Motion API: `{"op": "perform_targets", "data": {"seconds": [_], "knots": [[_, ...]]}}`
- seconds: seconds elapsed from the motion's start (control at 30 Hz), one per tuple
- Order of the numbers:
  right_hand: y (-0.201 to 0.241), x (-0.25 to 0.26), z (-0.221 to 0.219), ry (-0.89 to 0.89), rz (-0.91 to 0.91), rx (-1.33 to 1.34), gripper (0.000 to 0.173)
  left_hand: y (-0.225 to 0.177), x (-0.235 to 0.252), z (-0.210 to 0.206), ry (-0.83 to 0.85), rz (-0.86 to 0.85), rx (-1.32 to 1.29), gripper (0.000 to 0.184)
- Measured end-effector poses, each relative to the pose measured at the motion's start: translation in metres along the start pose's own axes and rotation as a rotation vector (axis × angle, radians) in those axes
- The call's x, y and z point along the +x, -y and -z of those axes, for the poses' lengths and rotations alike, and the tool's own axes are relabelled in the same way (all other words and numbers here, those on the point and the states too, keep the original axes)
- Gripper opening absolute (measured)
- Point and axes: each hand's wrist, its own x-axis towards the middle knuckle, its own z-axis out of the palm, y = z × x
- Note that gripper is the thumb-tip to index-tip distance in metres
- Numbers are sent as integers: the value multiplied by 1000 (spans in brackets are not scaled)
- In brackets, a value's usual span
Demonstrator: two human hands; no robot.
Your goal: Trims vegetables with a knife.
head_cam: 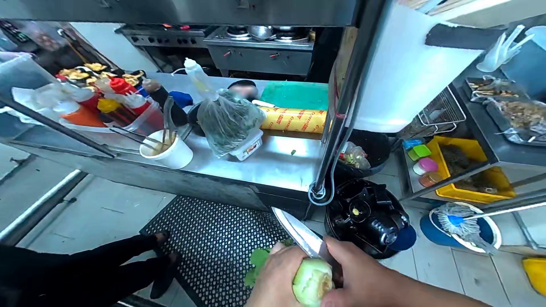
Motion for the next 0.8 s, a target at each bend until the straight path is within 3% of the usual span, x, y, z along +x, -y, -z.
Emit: {"op": "perform_targets", "data": {"seconds": [0.2, 0.4, 0.5, 0.67, 0.8], "knots": [[-24, -28, 2, -114, 120, -13, 74, -20, 14, -19, 38, 26, 45, 51], [-22, -47, 28, 62, -65, -150, 75, -33, 14, -42, 104, 186, -91, 59], [-23, -51, 34, 66, -58, -157, 75, -35, 18, -54, 58, 204, -132, 59], [-37, -58, 26, -55, 123, 67, 58, -37, 28, -70, -83, 157, 56, 54], [-36, -61, 45, 54, -7, -112, 69, -39, 34, -74, 0, 234, -186, 49]]}}
